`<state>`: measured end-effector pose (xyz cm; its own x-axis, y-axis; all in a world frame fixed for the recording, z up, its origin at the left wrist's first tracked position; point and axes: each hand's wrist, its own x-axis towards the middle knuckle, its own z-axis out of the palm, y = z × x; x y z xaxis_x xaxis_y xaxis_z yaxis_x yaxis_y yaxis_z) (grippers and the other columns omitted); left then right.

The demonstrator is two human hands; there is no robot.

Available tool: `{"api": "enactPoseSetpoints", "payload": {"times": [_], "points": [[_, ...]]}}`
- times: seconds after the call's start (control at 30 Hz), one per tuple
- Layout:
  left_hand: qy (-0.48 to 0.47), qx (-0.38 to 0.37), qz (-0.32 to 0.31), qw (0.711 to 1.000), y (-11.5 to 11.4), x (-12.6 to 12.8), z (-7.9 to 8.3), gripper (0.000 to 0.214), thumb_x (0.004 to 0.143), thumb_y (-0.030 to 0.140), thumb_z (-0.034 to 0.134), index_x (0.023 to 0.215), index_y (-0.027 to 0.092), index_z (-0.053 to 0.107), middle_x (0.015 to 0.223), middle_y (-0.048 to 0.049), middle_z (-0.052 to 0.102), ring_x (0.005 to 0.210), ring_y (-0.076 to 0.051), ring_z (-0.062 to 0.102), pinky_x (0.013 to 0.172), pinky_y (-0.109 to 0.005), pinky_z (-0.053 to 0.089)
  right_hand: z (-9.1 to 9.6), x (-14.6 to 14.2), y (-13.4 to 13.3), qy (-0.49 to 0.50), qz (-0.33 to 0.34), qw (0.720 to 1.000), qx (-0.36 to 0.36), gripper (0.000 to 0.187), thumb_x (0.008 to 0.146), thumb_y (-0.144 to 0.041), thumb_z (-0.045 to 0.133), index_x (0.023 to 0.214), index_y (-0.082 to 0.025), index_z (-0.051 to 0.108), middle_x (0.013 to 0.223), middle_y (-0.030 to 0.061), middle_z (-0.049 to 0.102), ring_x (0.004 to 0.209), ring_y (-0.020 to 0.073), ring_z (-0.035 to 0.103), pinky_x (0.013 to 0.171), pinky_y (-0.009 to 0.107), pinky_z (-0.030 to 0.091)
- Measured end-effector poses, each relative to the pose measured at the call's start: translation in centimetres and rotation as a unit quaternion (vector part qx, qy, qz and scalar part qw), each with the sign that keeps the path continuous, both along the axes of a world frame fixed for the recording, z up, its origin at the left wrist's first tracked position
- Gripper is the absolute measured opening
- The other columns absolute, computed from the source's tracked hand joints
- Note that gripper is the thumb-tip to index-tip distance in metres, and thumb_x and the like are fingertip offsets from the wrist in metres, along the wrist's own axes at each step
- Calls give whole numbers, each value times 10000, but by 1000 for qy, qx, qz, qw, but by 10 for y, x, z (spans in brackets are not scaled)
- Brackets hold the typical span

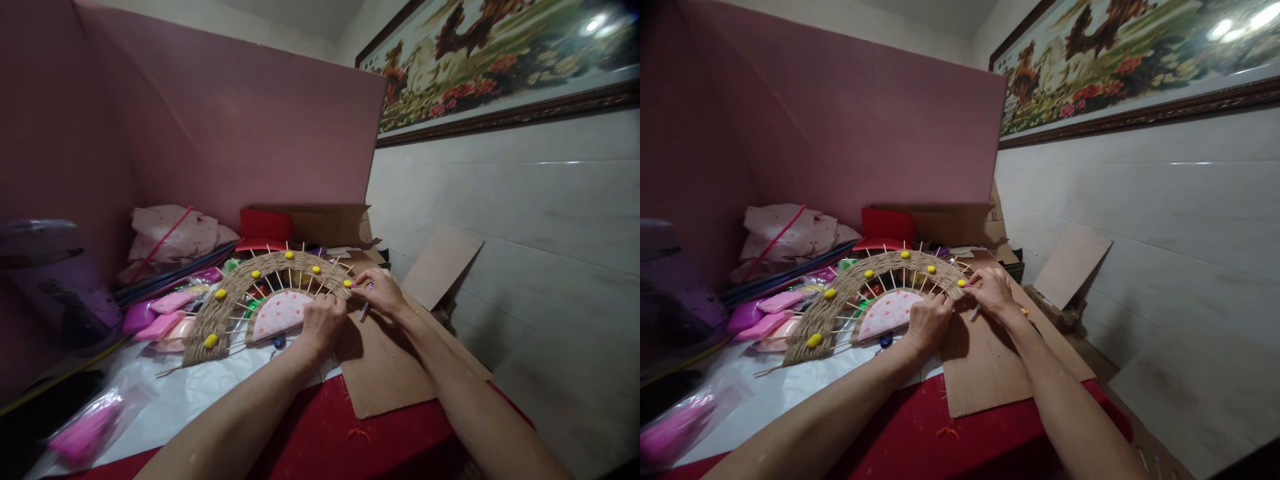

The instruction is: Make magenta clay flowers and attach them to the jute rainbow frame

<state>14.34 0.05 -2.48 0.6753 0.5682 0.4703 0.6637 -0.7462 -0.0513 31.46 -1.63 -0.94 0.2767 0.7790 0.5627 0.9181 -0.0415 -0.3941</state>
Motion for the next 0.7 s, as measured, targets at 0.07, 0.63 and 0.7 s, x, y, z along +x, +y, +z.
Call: {"api": "enactPoseSetpoints", "payload": {"times": [0.07,0.63,0.7], "points": [[1,2,-2,1000,0,0,0,200,868,143,433,900,136,630,848,-101,649,824,-218,586,626,-292,450,-1,-1,0,-3,6,1000,1,107,648,-312,704,668,-224,647,789,33,649,845,226,546,742,345,405],[-7,-7,0,1000,0,-1,-1,197,867,140,427,871,132,623,829,-101,640,799,-231,585,584,-295,451,5,-3,-2,10,-35,999,32,165,718,-381,633,676,-222,642,805,46,673,839,233,563,722,328,409],[0,-3,-2,1000,0,-2,-1,197,868,140,424,878,133,621,831,-97,634,804,-233,585,583,-297,455,5,-1,-1,21,-68,995,65,184,754,-374,591,672,-216,636,798,58,677,833,239,567,709,329,405]]}}
